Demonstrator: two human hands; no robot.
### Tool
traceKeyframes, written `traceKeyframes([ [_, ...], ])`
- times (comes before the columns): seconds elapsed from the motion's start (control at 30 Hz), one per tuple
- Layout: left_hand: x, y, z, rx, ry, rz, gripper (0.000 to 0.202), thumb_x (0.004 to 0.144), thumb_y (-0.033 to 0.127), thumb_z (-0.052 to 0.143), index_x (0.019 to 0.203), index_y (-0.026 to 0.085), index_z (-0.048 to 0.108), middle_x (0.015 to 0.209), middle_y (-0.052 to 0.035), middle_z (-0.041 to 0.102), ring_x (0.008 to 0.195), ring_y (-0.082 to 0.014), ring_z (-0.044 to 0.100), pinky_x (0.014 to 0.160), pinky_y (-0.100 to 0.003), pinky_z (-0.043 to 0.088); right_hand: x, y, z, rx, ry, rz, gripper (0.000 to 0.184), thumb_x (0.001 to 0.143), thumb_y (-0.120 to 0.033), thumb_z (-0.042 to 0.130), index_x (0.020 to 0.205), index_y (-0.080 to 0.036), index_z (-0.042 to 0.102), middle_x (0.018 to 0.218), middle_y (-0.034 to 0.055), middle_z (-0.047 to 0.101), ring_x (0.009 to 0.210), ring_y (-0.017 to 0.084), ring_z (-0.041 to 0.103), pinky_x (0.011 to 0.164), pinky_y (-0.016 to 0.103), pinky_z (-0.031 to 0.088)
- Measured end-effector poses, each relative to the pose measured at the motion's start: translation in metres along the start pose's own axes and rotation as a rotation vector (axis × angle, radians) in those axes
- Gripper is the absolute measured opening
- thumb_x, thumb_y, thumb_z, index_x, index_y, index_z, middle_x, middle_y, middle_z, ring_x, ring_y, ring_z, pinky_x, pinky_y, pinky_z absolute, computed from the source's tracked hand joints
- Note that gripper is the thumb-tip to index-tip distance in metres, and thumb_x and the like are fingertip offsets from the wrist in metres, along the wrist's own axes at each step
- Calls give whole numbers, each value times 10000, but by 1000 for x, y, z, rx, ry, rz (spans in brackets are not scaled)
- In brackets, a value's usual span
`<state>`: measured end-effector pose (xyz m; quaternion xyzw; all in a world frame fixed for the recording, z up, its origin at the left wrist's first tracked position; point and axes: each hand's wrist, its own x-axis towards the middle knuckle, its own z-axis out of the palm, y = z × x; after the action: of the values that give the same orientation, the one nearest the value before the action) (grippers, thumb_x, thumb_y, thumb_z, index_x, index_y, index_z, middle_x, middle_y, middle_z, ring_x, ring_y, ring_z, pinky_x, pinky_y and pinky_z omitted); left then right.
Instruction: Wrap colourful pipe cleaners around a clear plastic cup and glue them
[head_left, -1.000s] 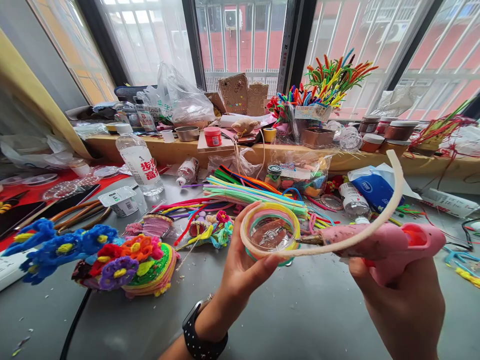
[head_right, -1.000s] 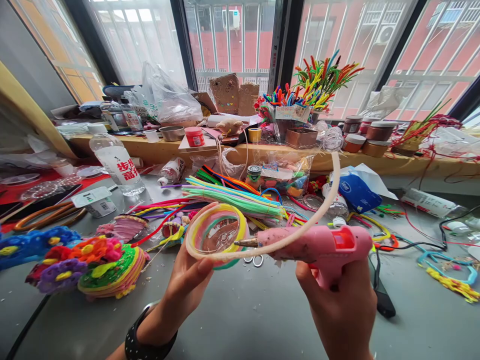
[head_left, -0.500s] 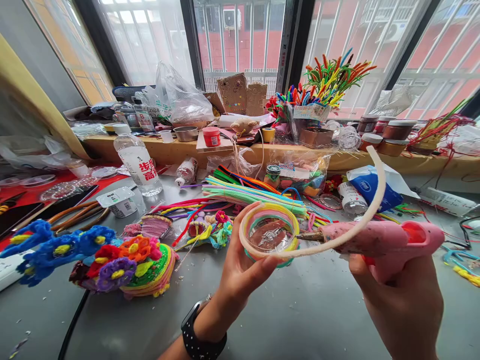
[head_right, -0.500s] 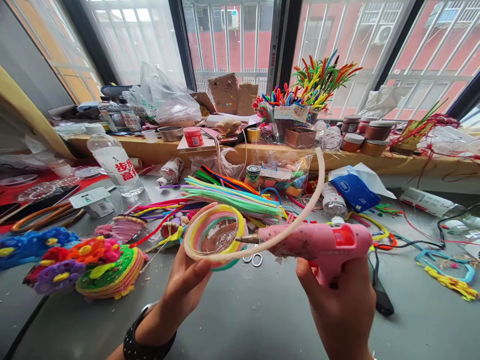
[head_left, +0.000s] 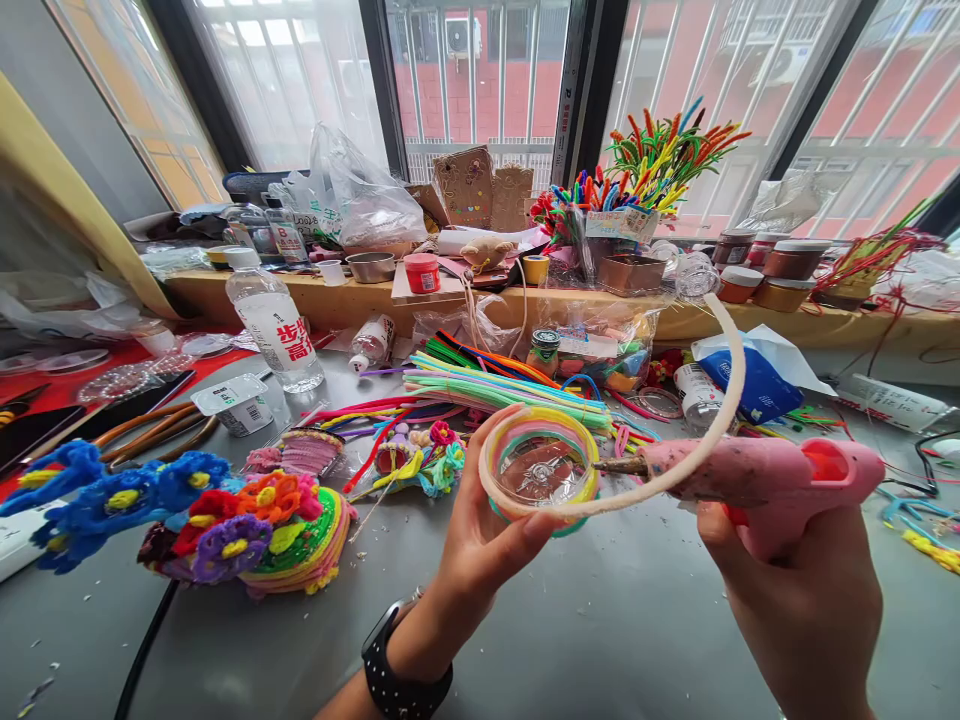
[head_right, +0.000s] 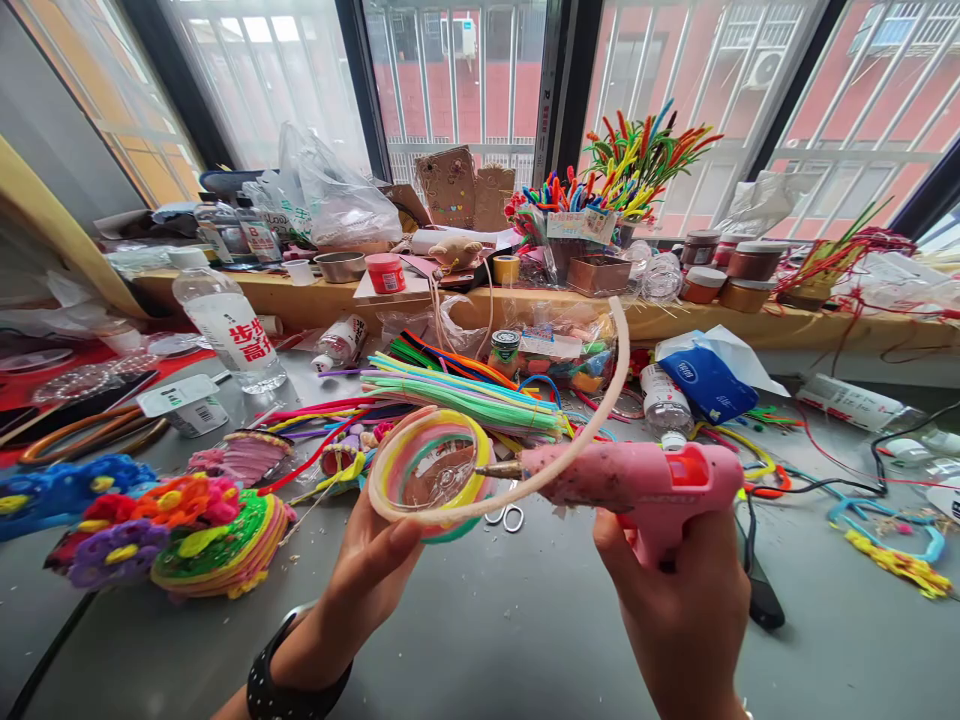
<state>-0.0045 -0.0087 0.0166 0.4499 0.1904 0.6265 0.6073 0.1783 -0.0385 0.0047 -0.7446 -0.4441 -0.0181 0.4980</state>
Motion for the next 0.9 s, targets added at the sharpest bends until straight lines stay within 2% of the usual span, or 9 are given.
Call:
traceKeyframes([
  [0.1, 0, 0, 0, 2, -3, -1, 697, 660, 316, 708, 1288, 265, 410, 1200, -84, 555, 1127, -306, 528, 977, -474, 421, -1, -7, 0, 11, 33, 69, 375, 636, -541, 589, 759, -214, 453, 582, -22, 457, 543, 177, 453, 503, 300, 344],
  [0.27, 0, -1, -1, 4, -16, 8, 682, 662, 327, 709, 1274, 253, 418, 1194, -85, 556, 1134, -304, 522, 980, -477, 421, 0, -13, -1, 18, 53, 70, 388, 621, -554, 586, 741, -213, 446, 578, -22, 469, 543, 172, 457, 496, 293, 339],
  [0.47, 0, -2, -1, 3, -14, 20, 588, 666, 330, 710, 1204, 270, 480, 1201, -65, 550, 1144, -306, 518, 970, -476, 433, -1, -20, -2, 35, 45, 144, 407, 604, -559, 582, 768, -225, 418, 580, -28, 467, 531, 168, 440, 499, 288, 330],
  [0.73, 1, -3, -4, 0, -50, 16, 653, 668, 313, 705, 1261, 269, 435, 1203, -74, 558, 1151, -308, 518, 998, -482, 403, -2, -17, 0, 52, 75, 98, 401, 640, -571, 569, 758, -223, 409, 568, -32, 453, 526, 158, 432, 503, 279, 322],
  [0.9, 0, -3, -2, -3, -39, 5, 692, 661, 320, 710, 1286, 264, 418, 1197, -79, 564, 1142, -309, 525, 990, -478, 413, 3, -10, 2, 62, 100, 50, 454, 599, -593, 578, 802, -208, 452, 574, -24, 449, 513, 158, 427, 465, 268, 302],
])
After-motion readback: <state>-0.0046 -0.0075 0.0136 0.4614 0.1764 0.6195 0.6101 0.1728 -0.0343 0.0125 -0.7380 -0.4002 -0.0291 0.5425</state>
